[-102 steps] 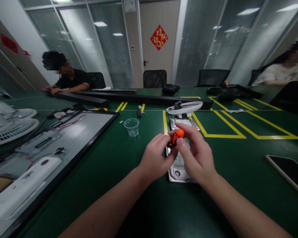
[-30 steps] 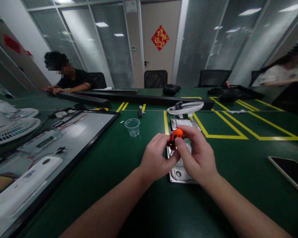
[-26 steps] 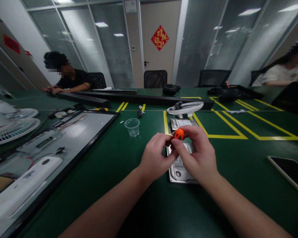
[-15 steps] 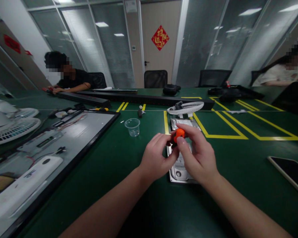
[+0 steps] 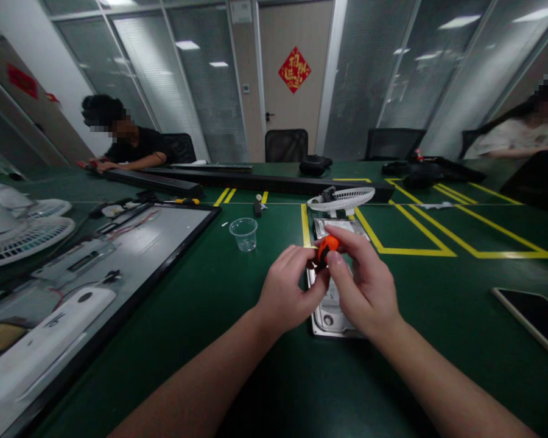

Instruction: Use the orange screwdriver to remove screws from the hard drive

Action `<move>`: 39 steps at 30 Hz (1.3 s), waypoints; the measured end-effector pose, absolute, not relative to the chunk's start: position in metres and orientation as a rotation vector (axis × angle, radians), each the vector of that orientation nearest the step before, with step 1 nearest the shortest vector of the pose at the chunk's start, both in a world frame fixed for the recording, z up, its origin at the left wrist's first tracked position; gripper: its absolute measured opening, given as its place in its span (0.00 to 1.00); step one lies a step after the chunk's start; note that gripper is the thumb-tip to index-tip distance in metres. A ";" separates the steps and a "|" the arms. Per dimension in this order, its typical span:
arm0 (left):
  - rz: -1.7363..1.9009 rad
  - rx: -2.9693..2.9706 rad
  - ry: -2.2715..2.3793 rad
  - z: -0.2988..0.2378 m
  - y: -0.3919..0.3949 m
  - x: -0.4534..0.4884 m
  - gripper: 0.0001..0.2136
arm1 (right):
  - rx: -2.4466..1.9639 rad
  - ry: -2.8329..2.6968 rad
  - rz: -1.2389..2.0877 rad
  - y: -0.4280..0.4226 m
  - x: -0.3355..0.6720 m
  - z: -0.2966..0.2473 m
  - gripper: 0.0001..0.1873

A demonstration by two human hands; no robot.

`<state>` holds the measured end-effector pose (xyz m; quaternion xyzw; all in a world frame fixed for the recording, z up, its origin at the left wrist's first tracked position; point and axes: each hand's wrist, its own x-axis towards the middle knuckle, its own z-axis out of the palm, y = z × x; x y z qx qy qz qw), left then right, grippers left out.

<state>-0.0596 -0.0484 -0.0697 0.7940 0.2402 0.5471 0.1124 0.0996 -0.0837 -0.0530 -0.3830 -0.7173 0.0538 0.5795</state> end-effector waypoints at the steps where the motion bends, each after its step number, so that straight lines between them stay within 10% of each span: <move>1: 1.615 2.317 0.716 -0.070 -0.048 -0.060 0.06 | -0.896 -1.671 0.107 -0.083 0.099 -0.053 0.23; 39: 1.607 2.329 0.738 -0.072 -0.047 -0.060 0.06 | -0.923 -1.618 0.057 -0.080 0.097 -0.053 0.20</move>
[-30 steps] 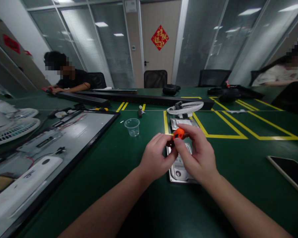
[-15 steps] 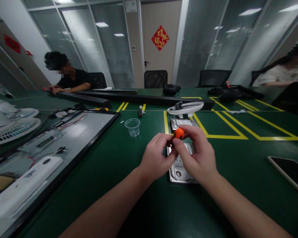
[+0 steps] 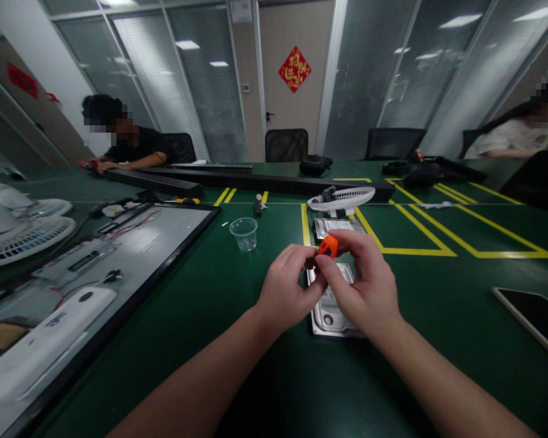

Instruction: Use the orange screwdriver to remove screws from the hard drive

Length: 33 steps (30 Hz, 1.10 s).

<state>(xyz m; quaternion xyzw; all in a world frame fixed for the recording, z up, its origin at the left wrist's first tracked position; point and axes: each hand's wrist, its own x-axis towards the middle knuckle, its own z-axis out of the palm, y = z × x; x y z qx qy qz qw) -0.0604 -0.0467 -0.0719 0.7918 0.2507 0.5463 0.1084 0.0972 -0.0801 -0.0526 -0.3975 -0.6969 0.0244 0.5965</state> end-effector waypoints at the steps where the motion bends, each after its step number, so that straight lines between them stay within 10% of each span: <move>1: 1.595 2.339 0.726 -0.071 -0.047 -0.060 0.05 | -0.923 -1.628 0.059 -0.081 0.098 -0.053 0.21; 33: 1.582 2.324 0.728 -0.072 -0.047 -0.060 0.07 | -0.914 -1.614 0.084 -0.081 0.097 -0.053 0.20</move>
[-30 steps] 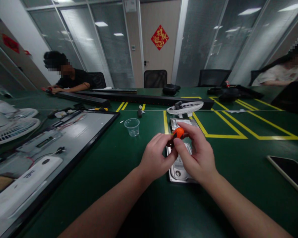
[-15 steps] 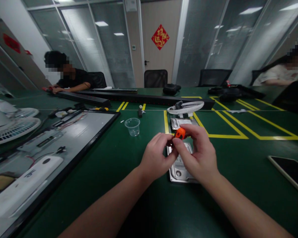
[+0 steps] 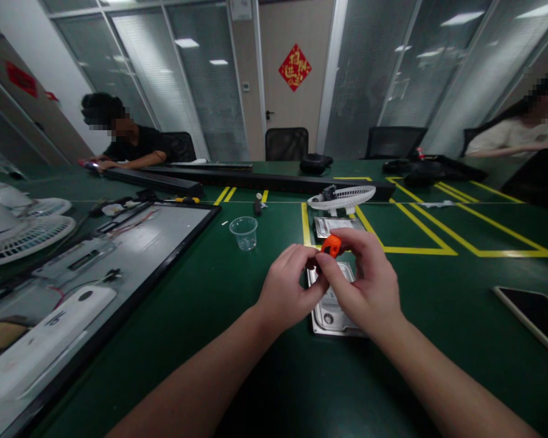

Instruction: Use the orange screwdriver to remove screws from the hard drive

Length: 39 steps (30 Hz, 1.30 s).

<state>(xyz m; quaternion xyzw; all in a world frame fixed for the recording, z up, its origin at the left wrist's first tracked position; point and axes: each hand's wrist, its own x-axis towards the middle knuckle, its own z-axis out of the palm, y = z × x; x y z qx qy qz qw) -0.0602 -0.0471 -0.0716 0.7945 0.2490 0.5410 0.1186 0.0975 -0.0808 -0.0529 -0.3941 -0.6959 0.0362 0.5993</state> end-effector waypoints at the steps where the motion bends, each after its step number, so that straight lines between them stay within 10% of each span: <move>1: 1.570 2.335 0.715 -0.071 -0.047 -0.060 0.06 | -0.911 -1.618 0.087 -0.081 0.097 -0.053 0.21; 39: 1.564 2.337 0.684 -0.068 -0.049 -0.060 0.03 | -0.893 -1.684 0.152 -0.084 0.099 -0.052 0.24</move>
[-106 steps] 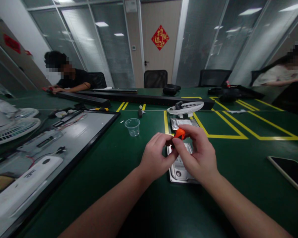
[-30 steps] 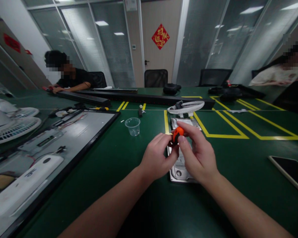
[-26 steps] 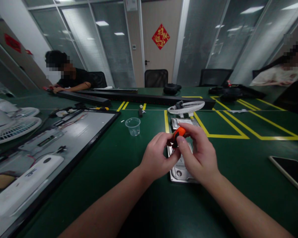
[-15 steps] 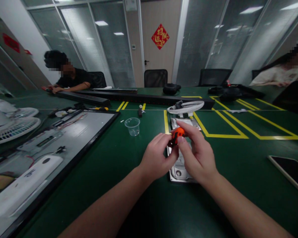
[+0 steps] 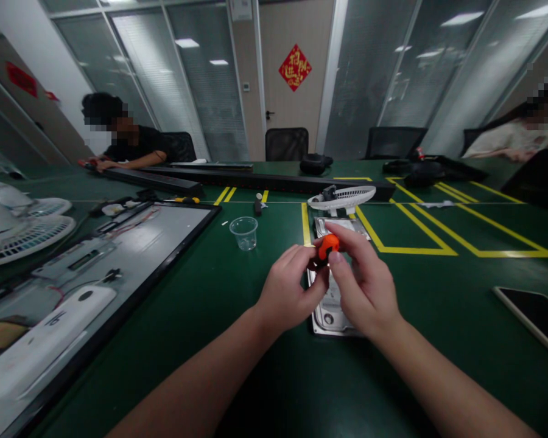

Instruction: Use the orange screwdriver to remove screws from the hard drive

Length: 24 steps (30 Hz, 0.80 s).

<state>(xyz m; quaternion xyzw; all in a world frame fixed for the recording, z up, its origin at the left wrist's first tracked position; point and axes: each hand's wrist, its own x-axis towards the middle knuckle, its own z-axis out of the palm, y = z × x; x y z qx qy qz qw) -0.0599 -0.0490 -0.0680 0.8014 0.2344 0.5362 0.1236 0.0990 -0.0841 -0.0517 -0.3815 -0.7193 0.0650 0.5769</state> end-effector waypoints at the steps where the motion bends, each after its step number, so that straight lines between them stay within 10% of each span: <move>1: 1.573 2.337 0.694 -0.068 -0.049 -0.060 0.03 | -0.895 -1.687 0.150 -0.084 0.099 -0.052 0.24; 24: 1.602 2.330 0.695 -0.070 -0.047 -0.060 0.05 | -0.905 -1.619 0.088 -0.082 0.097 -0.051 0.20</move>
